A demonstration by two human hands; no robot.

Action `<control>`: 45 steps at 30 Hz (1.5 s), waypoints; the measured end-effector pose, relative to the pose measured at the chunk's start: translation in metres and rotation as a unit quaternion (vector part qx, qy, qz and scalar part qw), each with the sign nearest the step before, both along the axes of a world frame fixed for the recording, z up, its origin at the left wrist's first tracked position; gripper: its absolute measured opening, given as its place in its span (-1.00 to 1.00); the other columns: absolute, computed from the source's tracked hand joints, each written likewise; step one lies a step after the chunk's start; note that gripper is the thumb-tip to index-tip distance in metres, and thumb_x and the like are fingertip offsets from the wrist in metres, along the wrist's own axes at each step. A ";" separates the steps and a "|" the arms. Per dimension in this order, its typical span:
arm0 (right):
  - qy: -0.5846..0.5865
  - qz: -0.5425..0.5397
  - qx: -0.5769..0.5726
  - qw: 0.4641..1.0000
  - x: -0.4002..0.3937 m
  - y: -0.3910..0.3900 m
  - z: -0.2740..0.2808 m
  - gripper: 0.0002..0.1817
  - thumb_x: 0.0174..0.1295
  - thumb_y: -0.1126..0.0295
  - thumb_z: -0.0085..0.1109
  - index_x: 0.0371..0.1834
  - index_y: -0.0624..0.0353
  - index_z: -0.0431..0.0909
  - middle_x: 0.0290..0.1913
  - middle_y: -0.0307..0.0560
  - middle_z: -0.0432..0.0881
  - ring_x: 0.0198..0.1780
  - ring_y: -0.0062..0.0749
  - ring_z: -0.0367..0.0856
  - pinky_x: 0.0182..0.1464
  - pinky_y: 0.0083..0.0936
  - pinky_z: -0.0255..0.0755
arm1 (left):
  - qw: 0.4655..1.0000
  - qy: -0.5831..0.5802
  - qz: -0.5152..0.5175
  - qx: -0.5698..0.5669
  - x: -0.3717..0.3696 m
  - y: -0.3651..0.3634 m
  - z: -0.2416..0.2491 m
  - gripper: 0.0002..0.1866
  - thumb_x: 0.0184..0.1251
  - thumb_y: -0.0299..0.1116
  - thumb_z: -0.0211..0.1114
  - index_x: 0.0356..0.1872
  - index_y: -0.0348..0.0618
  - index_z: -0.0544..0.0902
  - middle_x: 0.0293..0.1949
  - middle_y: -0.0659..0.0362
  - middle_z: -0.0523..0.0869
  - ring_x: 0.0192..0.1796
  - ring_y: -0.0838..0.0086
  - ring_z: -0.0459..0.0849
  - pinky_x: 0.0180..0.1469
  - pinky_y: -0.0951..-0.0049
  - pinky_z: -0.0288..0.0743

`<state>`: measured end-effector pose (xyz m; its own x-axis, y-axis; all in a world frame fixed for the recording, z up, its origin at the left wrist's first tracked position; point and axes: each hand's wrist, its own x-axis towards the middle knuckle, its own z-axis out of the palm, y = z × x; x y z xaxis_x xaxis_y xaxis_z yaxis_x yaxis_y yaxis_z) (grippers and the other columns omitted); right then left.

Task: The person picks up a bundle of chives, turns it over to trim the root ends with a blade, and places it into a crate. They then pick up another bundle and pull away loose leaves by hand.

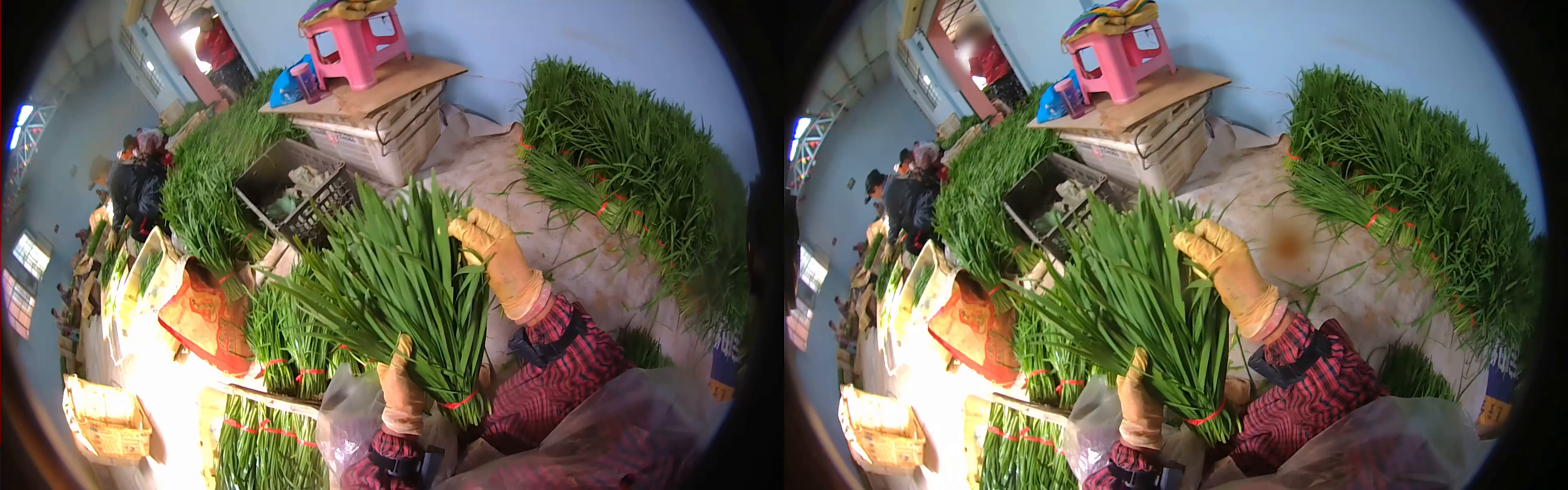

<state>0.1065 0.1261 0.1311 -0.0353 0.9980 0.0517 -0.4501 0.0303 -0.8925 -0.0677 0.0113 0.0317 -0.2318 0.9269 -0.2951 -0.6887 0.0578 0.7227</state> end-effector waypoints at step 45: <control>-0.608 -0.049 0.360 0.706 -0.034 -0.011 0.024 -0.73 0.17 0.28 0.25 -0.04 -0.09 0.72 -0.14 -0.22 0.59 -0.09 -0.21 0.57 -0.05 -0.30 0.50 | 0.997 0.005 -0.074 0.023 0.020 -0.015 -0.008 -0.67 0.36 -0.47 0.38 0.12 -0.25 0.60 -0.06 0.20 0.73 -0.12 0.46 0.70 -0.05 0.42 0.60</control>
